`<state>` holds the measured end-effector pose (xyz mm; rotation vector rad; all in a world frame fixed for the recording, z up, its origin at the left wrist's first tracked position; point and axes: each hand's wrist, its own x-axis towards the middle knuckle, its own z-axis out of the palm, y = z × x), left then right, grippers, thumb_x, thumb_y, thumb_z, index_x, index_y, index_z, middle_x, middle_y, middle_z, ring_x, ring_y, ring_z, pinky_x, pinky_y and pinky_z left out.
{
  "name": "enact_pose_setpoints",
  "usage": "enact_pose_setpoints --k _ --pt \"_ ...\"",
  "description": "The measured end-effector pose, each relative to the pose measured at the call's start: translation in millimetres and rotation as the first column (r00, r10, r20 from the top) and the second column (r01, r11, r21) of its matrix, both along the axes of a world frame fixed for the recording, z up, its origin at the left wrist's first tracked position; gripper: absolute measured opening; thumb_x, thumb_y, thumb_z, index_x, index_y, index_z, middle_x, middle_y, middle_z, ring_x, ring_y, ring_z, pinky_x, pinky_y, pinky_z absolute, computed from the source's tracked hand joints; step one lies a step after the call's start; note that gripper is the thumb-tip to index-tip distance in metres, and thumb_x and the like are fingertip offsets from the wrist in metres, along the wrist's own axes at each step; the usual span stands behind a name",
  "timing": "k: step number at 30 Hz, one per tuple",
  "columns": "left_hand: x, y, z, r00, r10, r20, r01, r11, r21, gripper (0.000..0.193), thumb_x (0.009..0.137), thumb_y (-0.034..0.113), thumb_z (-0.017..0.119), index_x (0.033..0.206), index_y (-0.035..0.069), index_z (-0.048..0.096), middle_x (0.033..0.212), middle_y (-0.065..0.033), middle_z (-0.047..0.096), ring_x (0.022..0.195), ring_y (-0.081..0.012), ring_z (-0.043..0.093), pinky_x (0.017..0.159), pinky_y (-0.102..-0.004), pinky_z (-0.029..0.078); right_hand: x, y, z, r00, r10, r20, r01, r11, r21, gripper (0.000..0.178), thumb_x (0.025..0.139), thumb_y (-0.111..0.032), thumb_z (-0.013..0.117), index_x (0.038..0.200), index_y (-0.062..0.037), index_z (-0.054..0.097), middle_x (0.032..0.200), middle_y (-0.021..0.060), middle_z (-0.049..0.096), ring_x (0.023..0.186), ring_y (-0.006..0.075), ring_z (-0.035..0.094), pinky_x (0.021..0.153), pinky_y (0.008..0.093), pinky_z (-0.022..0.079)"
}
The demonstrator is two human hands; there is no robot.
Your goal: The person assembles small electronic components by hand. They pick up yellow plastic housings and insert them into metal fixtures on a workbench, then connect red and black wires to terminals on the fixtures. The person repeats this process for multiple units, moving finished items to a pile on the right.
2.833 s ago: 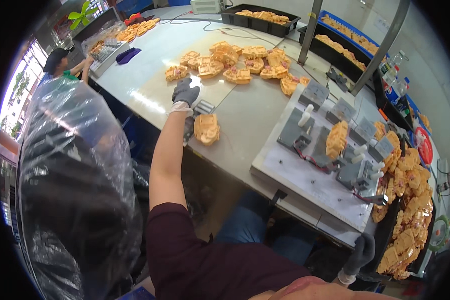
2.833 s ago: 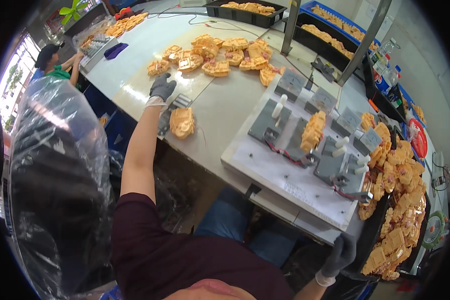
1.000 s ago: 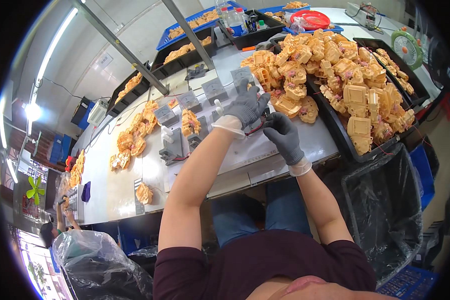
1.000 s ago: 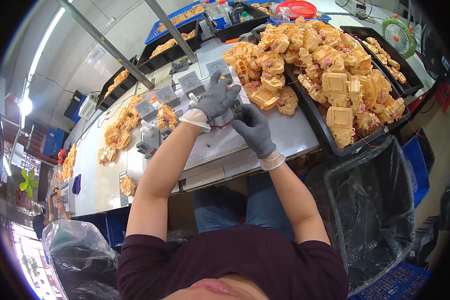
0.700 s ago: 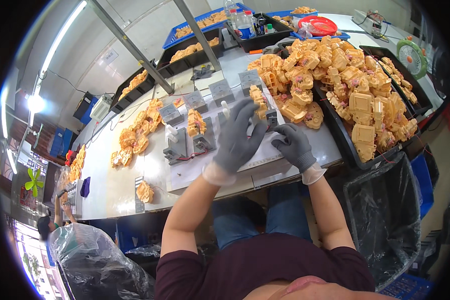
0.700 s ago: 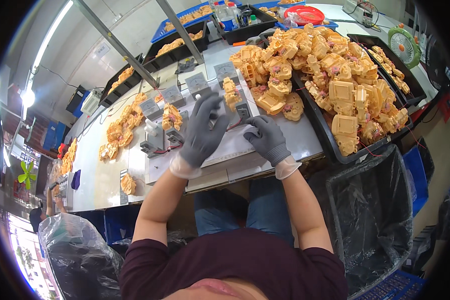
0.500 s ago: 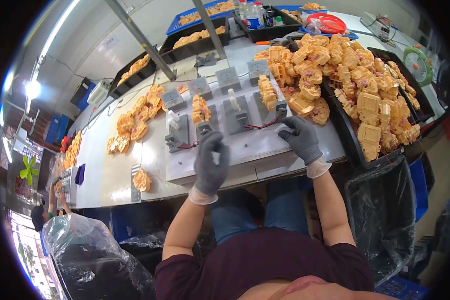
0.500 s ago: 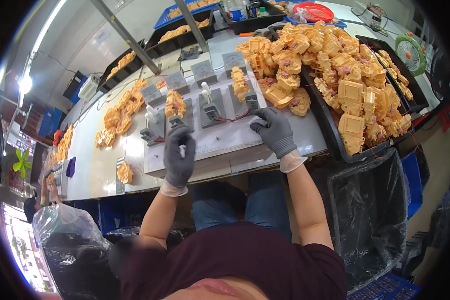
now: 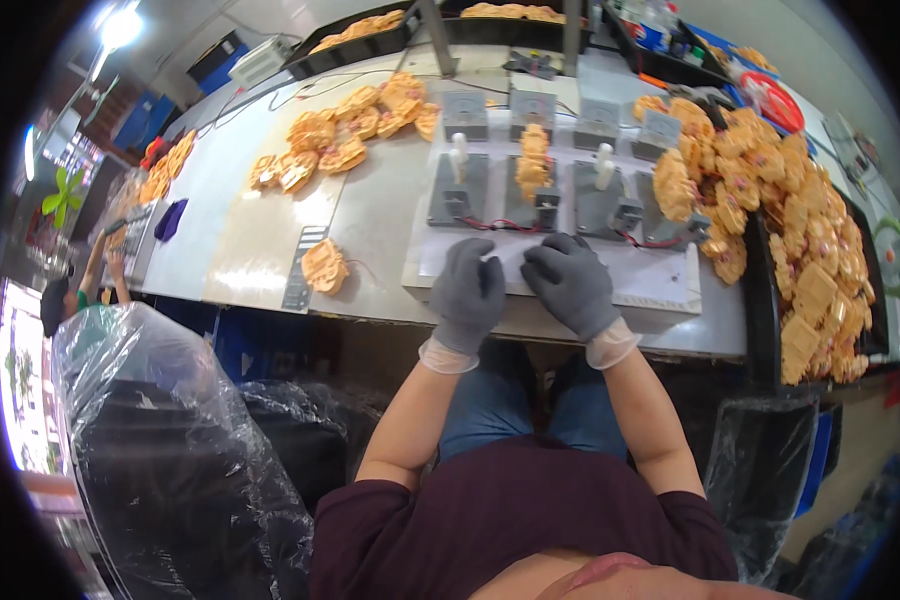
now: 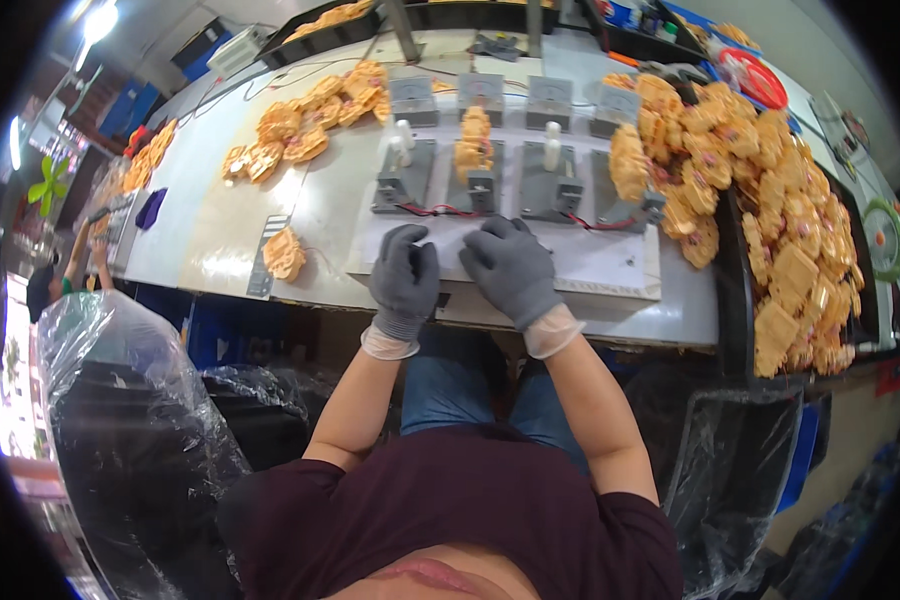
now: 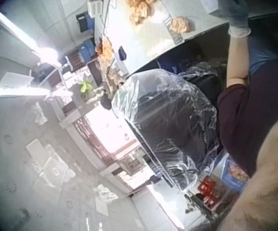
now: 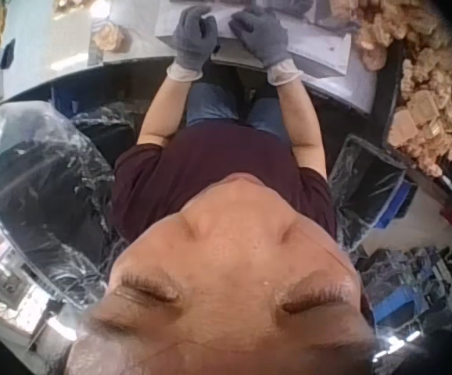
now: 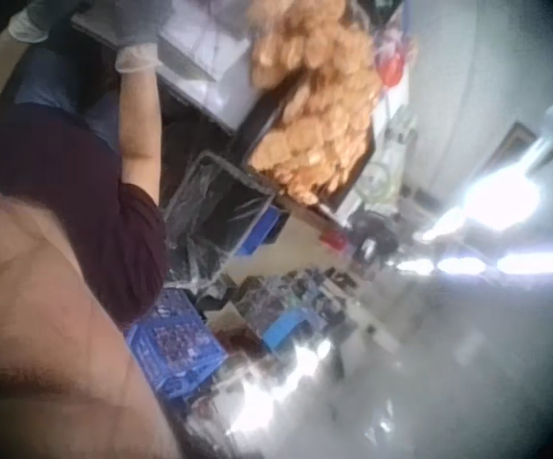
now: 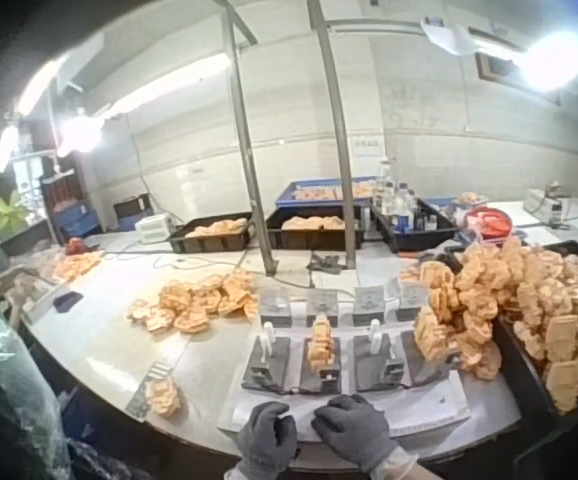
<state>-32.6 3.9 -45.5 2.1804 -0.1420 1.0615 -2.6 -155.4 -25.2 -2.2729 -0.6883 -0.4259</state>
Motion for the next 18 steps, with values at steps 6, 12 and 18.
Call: enact_pose_setpoints --k 6,12,18 --pt "-3.7 4.5 10.9 0.986 -0.126 -0.107 0.111 0.985 -0.134 0.020 0.079 0.002 0.060 0.099 0.005 0.059 0.085 -0.0057 0.060 0.058 -0.0120 0.056 0.054 -0.0252 0.046 1.4 0.9 4.6 0.996 0.080 -0.047 -0.077 0.996 0.052 0.017 0.075 -0.017 0.067 0.089 -0.0089 0.068 0.086 0.0075 0.062 0.081 0.0280 0.059 0.068 0.0365 0.048" --pt "35.4 80.0 53.1 0.953 -0.288 -0.100 0.206 0.851 -0.483 0.019 0.086 0.002 0.052 0.105 0.000 0.058 0.077 -0.0010 0.055 0.067 -0.0057 0.051 0.060 -0.0192 0.043 -1.9 4.7 12.9 0.966 0.015 -0.258 0.013 0.994 0.105 0.040 0.074 -0.019 0.068 0.111 -0.0052 0.059 0.090 0.0107 0.062 0.077 0.0219 0.061 0.069 0.0325 0.050" --pt "169.5 201.5 22.3 0.716 0.402 -0.571 -0.162 0.891 0.424 0.051 0.078 0.037 0.056 0.124 0.015 0.049 0.127 -0.0155 0.048 0.115 -0.0358 0.048 0.094 -0.0451 0.039 -1.9 6.5 16.2 0.966 0.032 -0.256 0.006 0.989 0.145 0.035 0.074 -0.015 0.068 0.107 -0.0044 0.062 0.086 0.0104 0.061 0.073 0.0208 0.061 0.067 0.0304 0.050"
